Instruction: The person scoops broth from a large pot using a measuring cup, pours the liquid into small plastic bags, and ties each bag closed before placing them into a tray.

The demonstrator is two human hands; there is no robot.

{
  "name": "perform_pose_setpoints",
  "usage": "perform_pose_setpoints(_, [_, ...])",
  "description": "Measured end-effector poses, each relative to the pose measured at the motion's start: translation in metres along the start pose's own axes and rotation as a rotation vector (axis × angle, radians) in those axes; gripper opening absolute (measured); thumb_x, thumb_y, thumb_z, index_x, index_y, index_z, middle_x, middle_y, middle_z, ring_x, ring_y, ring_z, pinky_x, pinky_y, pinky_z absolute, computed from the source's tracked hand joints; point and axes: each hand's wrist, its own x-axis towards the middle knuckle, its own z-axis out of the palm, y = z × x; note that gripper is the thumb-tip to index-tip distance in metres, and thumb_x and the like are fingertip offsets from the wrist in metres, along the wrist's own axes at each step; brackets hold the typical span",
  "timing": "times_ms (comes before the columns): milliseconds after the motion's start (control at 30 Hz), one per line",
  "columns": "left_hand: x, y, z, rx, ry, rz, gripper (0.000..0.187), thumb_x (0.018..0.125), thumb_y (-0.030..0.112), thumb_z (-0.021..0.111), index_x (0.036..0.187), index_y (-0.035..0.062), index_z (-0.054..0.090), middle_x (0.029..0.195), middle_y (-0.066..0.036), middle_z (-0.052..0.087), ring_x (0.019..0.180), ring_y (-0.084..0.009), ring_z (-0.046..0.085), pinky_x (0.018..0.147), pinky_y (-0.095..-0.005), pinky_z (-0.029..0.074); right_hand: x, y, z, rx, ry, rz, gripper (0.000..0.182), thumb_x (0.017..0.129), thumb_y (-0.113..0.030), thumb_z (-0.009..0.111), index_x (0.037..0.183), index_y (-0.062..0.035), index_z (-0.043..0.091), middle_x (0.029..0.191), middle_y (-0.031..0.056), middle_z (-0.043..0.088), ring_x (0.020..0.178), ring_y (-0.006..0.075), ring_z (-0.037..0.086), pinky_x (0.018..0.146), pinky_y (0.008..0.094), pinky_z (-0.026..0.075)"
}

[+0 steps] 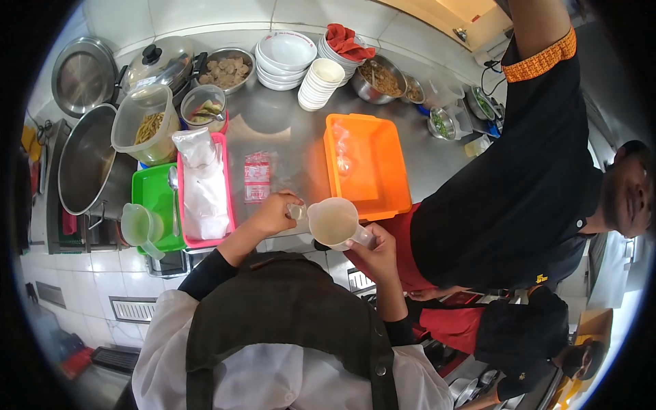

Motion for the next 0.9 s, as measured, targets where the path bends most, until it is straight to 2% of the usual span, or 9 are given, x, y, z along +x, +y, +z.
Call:
perform_pose_setpoints(133, [0.001,-0.001,0.004,0.05,0.017,0.078,0.043,0.062,-0.004,0.067,0.106,-0.0035,0.065,0.107,-0.013,0.057,0.071,-0.0204,0.064,0.063,-0.0284,0.053,-0.002,0.018,0.0,-0.071,-0.008,0.019,0.022,0.074,-0.005,0.078,0.079,-0.0048,0.057,0.073,-0.0034,0.056,0.068,0.0033,0.051,0.06,0.0213,0.042])
perform_pose_setpoints(300, [-0.002,0.012,0.001,0.019,0.003,0.028,0.042,0.063,-0.004,0.067,0.105,-0.0033,0.065,0.109,-0.012,0.057,0.071,-0.0199,0.064,0.063,-0.0278,0.053,0.0,0.027,0.005,-0.159,-0.001,-0.029,0.022,0.074,-0.007,0.078,0.078,-0.0041,0.057,0.07,-0.0043,0.053,0.063,0.0029,0.047,0.055,0.0213,0.039])
perform_pose_setpoints(400, [-0.004,0.011,0.0,0.018,0.004,0.043,0.042,0.064,-0.004,0.067,0.105,-0.0027,0.065,0.109,-0.012,0.057,0.071,-0.0194,0.064,0.063,-0.0276,0.052,0.001,0.027,0.008,-0.206,0.009,-0.068,0.022,0.074,-0.007,0.078,0.078,-0.0038,0.056,0.069,-0.004,0.053,0.062,0.0028,0.047,0.054,0.0214,0.038])
perform_pose_setpoints(600, [-0.004,0.008,0.0,0.018,0.02,0.033,0.042,0.064,-0.004,0.067,0.106,-0.0025,0.064,0.109,-0.012,0.056,0.071,-0.0181,0.063,0.063,-0.0275,0.053,-0.002,0.002,0.018,-0.168,-0.01,0.006,0.023,0.074,-0.008,0.078,0.078,-0.003,0.056,0.069,-0.0034,0.053,0.062,0.0024,0.046,0.053,0.022,0.039])
perform_pose_setpoints(900, [-0.003,0.005,0.0,0.029,0.039,0.05,0.042,0.063,-0.004,0.068,0.105,-0.0032,0.064,0.107,-0.012,0.056,0.071,-0.0189,0.063,0.063,-0.0279,0.053,-0.002,0.018,0.012,-0.273,0.009,-0.046,0.024,0.073,-0.01,0.079,0.076,-0.0041,0.056,0.068,-0.0024,0.053,0.062,0.0039,0.047,0.054,0.0232,0.04])
